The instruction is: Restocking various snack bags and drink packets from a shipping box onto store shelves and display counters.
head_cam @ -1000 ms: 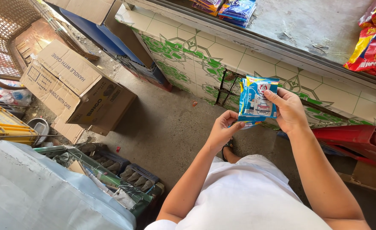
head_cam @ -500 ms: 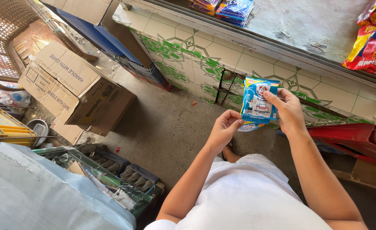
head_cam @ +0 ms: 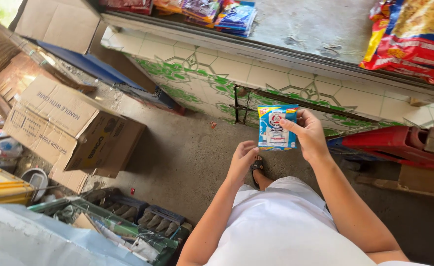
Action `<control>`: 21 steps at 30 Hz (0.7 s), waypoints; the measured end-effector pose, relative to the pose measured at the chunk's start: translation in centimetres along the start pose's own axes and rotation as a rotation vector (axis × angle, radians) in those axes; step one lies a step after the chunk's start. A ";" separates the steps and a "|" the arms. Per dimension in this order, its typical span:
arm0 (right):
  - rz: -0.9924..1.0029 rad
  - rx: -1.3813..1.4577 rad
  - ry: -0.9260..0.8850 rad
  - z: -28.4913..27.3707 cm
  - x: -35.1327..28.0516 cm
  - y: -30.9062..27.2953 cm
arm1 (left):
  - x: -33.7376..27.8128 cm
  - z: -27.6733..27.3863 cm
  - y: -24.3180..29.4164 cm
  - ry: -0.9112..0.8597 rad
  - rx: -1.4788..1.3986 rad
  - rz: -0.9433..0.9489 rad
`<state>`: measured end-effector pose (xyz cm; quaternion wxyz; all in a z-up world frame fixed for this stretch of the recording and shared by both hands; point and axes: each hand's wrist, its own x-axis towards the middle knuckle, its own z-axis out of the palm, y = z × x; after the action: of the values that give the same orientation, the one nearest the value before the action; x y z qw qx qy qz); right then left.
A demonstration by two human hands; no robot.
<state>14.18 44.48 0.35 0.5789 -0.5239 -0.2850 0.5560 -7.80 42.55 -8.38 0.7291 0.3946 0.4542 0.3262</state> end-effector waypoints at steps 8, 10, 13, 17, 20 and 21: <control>0.056 0.088 -0.042 0.0 -2.2 -0.2 | 0.5 0.7 -0.8 -0.043 -0.490 -0.500; 0.081 0.085 -0.039 0.3 -2.8 -0.7 | 0.9 1.0 0.4 -0.024 -0.506 -0.476; 0.110 0.087 -0.053 0.5 -3.2 -0.8 | 1.0 1.2 2.3 0.040 -0.541 -0.420; 0.112 -0.078 -0.083 0.8 -3.6 -0.5 | -0.1 1.4 5.1 -0.016 -0.695 -0.212; 0.089 -0.148 -0.116 1.8 -3.9 -0.9 | -1.3 1.9 6.9 -0.073 -0.621 -0.093; 0.090 -0.149 -0.122 2.0 -3.9 -1.0 | -1.6 2.1 7.3 -0.069 -0.623 -0.090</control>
<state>11.80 41.52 2.85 0.4943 -0.5431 -0.3363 0.5895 -7.35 44.13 -0.82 0.8435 0.1426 0.3245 0.4036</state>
